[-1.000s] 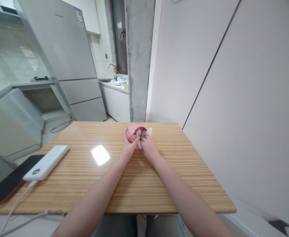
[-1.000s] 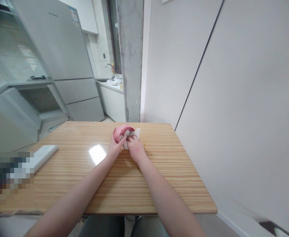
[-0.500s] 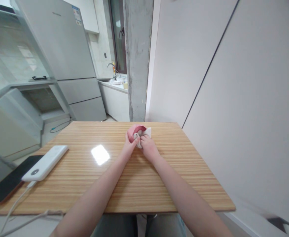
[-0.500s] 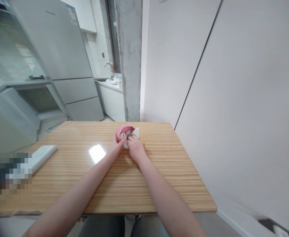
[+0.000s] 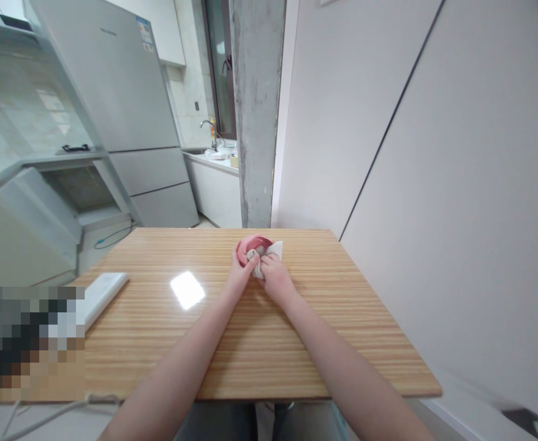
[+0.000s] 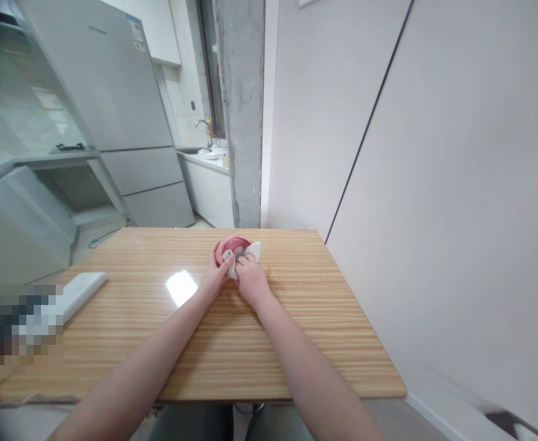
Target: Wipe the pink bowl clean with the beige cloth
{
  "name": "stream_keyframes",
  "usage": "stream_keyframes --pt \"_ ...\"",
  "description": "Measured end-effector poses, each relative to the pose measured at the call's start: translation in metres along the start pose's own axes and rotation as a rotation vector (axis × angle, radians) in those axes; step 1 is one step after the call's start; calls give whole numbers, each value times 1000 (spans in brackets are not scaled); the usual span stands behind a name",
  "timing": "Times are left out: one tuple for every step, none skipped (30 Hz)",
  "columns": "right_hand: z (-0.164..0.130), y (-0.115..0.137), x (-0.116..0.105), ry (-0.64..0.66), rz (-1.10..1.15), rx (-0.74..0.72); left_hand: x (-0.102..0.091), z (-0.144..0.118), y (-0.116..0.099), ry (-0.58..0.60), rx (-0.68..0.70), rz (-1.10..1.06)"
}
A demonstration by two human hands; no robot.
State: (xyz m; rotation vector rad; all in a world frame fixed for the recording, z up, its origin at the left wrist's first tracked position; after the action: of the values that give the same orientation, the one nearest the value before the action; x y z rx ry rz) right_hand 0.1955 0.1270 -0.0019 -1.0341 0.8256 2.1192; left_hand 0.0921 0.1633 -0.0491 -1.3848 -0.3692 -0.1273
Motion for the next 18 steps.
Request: stream_keyframes --pt "0 0 1 -2 18 -8 -1 0 0 -19 23 32" --pt "0 1 2 2 30 -20 -3 0 -2 -38 40 64" --pt "1 2 2 10 34 -34 -6 1 -5 -45 47 93" --pt "1 3 2 20 34 -48 -7 3 -10 -37 49 118" --pt "2 4 0 30 29 -61 -9 4 -15 -24 51 147" --pt "2 4 -1 39 23 -72 -11 6 -22 -7 60 184" --pt "3 5 -3 49 16 -78 -12 7 -31 9 84 230" --pt "3 5 -3 57 7 -78 -12 7 -39 22 121 279" --pt "3 4 -4 62 -3 -71 -12 7 -47 31 165 324" --pt "3 4 -4 65 -14 -56 -10 5 -53 38 202 357" --pt "3 3 -3 65 -23 -39 -8 3 -54 42 221 368" --pt "2 2 -2 63 -28 -21 -6 1 -52 37 223 352" --pt "2 1 0 55 -29 -5 -5 -1 -47 27 208 315" --pt "1 1 1 42 -24 13 -3 -3 -40 16 181 269" --pt "1 0 2 26 -14 30 -1 -4 -32 3 156 232" --pt "0 -2 3 11 -1 44 0 -5 -26 -13 135 213" --pt "0 -3 4 1 14 55 1 -6 -21 -30 118 214" --pt "0 -4 4 -1 30 60 0 -6 -18 -46 104 228"
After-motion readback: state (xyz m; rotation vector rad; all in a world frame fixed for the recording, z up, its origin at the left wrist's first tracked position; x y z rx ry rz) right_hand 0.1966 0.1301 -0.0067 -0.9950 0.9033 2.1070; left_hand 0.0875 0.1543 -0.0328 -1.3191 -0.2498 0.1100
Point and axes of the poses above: each hand's wrist, its own z-axis towards the middle knuckle, its own x-axis out of the palm, y = z × x, the point moved 9 cm from there along z, towards the middle knuckle, and after that the axes turned 2 degrees about x, right-handed, at the moved point
